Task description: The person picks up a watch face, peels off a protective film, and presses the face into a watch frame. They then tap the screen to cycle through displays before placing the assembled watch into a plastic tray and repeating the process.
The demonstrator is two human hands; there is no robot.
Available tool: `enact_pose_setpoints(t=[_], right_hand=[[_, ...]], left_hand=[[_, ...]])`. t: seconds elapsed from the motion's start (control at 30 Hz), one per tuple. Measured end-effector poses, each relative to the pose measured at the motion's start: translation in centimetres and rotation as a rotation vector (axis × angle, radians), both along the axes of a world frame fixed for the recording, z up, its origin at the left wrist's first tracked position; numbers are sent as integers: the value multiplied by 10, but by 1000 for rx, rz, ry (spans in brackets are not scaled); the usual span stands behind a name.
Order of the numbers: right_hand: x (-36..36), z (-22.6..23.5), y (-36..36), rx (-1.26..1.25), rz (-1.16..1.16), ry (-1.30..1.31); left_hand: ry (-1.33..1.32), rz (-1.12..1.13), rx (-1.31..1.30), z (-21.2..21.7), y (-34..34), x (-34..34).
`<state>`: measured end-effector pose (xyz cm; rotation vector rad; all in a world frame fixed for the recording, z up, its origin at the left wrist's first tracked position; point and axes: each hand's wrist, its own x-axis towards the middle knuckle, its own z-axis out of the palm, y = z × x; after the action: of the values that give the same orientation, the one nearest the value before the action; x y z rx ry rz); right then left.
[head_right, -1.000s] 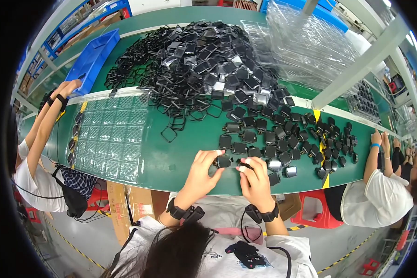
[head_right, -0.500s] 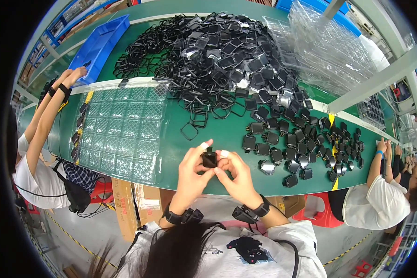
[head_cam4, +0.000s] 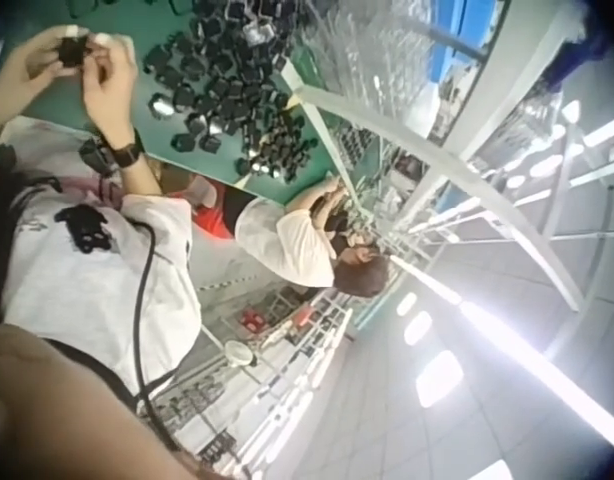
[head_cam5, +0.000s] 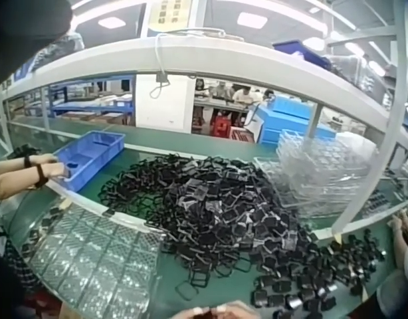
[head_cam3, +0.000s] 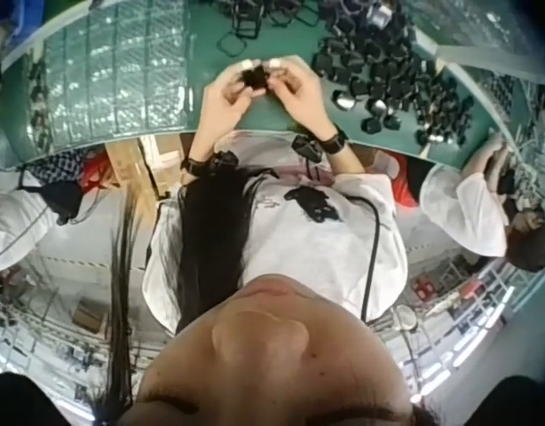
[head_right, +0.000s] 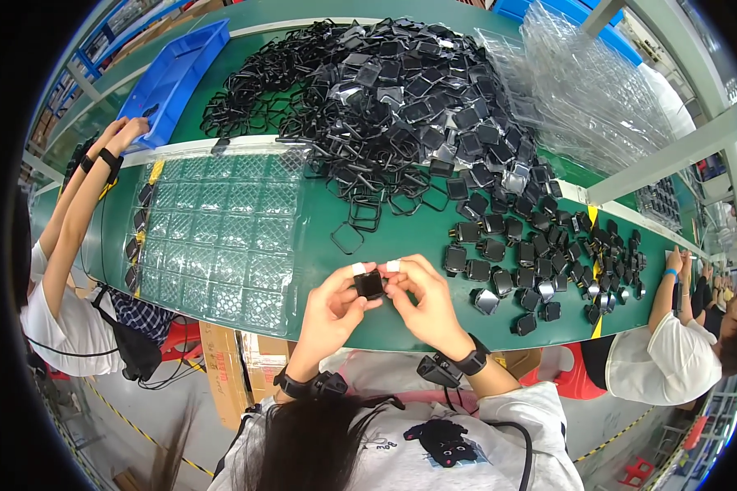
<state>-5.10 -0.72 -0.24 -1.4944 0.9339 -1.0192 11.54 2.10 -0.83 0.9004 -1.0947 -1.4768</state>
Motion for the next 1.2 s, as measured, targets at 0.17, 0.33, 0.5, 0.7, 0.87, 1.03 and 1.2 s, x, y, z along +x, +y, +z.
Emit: enact_pose_setpoints(t=[0.17, 0.33, 0.5, 0.7, 0.87, 1.03, 1.2], right_hand=[[12, 17, -19, -18, 39, 84], [25, 19, -66, -385, -18, 634], [28, 13, -83, -586, -53, 917], [23, 46, -50, -614, -180, 523], [15, 64, -3, -620, 60, 416], [5, 62, -5, -750, 152, 485], [-6, 59, -1, -697, 128, 433]], left_hand=[[132, 76, 56, -2, 5, 11], [335, 194, 28, 12, 9, 18], [333, 219, 32, 35, 13, 21], [60, 168, 96, 20, 12, 37], [110, 139, -22, 25, 7, 16], [374, 88, -43, 30, 11, 5], [145, 99, -6, 26, 16, 0]])
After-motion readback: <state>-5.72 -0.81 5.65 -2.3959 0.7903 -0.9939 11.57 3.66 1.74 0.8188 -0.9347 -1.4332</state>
